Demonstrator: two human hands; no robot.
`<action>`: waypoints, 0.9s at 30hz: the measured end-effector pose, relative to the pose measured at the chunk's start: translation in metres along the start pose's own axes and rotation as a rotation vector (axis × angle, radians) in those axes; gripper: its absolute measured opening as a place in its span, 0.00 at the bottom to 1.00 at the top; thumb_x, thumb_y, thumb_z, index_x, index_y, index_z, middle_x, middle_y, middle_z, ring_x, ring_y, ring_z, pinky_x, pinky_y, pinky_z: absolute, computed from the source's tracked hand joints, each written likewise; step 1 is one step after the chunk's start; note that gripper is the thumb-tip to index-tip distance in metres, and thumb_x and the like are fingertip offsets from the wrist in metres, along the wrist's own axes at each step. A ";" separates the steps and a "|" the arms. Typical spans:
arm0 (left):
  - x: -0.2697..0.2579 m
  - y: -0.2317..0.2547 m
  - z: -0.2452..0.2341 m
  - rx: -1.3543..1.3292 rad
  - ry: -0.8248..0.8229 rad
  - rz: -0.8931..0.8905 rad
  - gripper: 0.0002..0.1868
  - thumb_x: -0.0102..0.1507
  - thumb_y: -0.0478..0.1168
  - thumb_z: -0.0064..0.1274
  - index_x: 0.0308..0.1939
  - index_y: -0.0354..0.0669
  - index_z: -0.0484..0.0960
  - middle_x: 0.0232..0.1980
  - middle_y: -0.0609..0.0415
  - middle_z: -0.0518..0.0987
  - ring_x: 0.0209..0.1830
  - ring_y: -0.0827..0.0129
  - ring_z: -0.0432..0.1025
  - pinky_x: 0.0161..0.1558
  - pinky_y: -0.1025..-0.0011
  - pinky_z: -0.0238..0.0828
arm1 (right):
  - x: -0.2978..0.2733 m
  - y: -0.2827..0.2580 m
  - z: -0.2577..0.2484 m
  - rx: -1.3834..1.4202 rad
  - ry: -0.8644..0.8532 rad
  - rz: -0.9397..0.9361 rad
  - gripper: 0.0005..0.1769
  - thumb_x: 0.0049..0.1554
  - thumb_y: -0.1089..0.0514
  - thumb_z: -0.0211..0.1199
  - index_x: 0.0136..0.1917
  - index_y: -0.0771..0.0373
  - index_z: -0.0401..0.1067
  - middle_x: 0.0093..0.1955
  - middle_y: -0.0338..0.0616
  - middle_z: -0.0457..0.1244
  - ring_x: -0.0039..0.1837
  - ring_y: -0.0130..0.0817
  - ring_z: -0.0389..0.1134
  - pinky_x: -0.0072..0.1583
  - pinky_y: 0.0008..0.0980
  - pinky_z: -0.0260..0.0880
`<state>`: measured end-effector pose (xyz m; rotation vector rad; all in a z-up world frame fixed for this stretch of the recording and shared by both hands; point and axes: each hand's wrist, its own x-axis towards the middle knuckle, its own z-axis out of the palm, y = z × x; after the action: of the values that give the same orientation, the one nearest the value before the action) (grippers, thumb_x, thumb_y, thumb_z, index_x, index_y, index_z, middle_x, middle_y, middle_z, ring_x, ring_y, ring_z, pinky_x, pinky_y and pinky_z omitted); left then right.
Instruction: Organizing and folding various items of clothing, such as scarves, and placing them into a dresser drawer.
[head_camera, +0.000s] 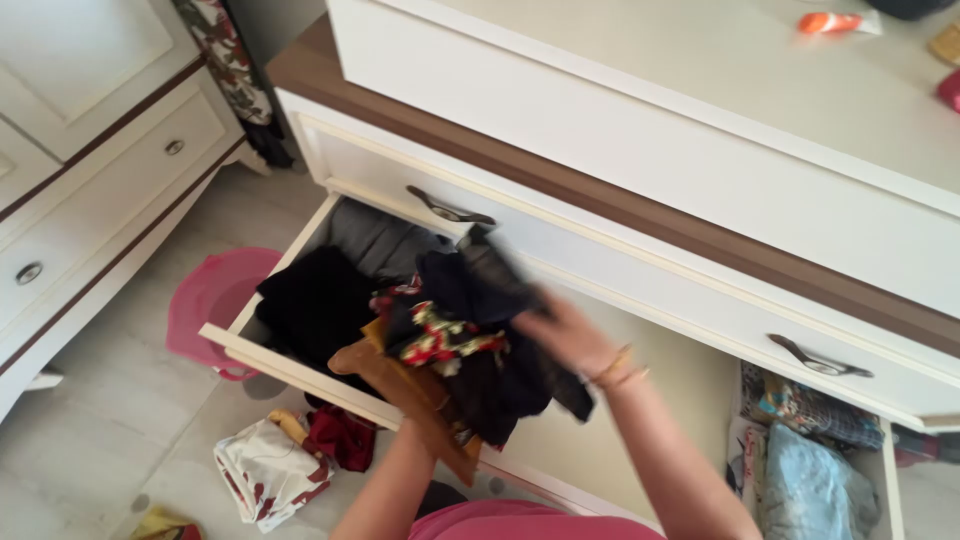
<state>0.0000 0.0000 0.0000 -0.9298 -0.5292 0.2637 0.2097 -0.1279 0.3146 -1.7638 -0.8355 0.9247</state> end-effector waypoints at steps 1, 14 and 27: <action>-0.003 -0.001 0.003 -0.032 -0.011 0.013 0.40 0.65 0.69 0.31 0.67 0.42 0.50 0.70 0.47 0.53 0.69 0.55 0.48 0.68 0.56 0.45 | -0.002 0.003 0.020 -0.002 -0.009 0.000 0.37 0.57 0.46 0.62 0.75 0.64 0.63 0.63 0.55 0.68 0.65 0.49 0.71 0.64 0.42 0.70; -0.021 -0.001 0.016 -0.472 -0.129 0.124 0.38 0.68 0.62 0.31 0.72 0.41 0.47 0.74 0.46 0.50 0.73 0.55 0.46 0.71 0.56 0.42 | 0.054 0.029 0.005 -0.266 0.132 -0.112 0.28 0.57 0.59 0.61 0.70 0.64 0.66 0.58 0.54 0.71 0.58 0.42 0.72 0.59 0.37 0.73; 0.048 0.004 0.036 -0.875 -0.275 0.190 0.36 0.71 0.56 0.31 0.76 0.40 0.44 0.79 0.45 0.47 0.78 0.55 0.43 0.74 0.56 0.38 | 0.075 0.071 0.075 -0.522 0.027 -0.469 0.36 0.61 0.48 0.64 0.76 0.66 0.59 0.75 0.58 0.59 0.75 0.54 0.60 0.74 0.46 0.59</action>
<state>0.0213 0.0481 0.0297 -1.8145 -0.8352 0.3406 0.1906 -0.0562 0.2111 -1.8741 -1.4924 0.3875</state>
